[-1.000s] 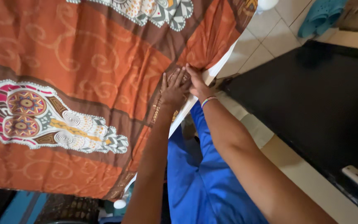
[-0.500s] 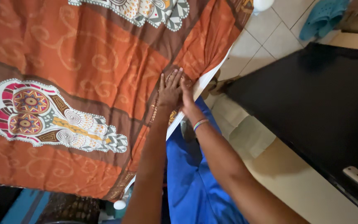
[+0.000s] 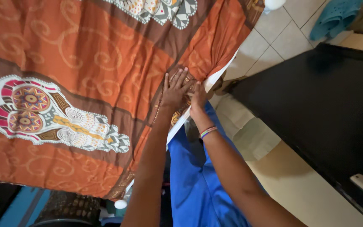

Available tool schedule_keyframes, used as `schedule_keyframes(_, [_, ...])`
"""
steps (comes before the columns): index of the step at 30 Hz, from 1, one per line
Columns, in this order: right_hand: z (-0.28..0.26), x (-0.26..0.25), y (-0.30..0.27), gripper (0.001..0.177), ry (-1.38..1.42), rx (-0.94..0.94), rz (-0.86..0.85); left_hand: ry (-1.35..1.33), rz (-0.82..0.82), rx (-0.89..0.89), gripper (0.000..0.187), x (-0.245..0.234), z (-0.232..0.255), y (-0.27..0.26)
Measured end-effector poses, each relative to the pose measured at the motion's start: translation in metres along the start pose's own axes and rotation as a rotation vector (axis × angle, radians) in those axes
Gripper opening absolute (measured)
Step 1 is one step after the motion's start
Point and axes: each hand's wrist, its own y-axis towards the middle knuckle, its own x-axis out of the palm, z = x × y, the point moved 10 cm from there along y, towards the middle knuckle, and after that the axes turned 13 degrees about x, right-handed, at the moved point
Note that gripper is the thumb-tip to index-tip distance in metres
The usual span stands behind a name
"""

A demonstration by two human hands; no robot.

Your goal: The person folds a large patterned bed sheet on a bed. They smooth the fabric, fold the edges inward, and align the sheet into a compact rectangular shape.

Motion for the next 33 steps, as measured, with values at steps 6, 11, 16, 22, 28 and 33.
schedule_keyframes(6, [0.004,0.039,0.023,0.073,0.134,0.431,-0.328,-0.130,-0.096,-0.066,0.073,-0.004,0.005,-0.002])
schedule_keyframes(11, [-0.002,0.040,0.028,0.082,0.024,0.624,-0.276,-0.091,0.002,-0.033,0.068,-0.025,0.011,0.002])
schedule_keyframes(16, [-0.010,0.024,0.012,0.056,-0.023,0.344,-0.315,-0.170,0.013,-0.049,0.060,-0.031,0.013,0.001])
schedule_keyframes(22, [-0.083,-0.022,0.014,0.050,-0.261,-0.273,-0.116,-0.034,-0.234,0.083,0.063,-0.015,0.011,0.009])
schedule_keyframes(28, [-0.099,0.013,0.045,0.089,-0.114,-0.121,0.113,-0.015,-0.367,0.068,0.075,-0.002,0.004,0.014])
schedule_keyframes(33, [-0.126,0.029,0.042,0.107,-0.027,0.067,0.021,0.019,-0.340,0.038,0.080,0.002,0.001,0.017])
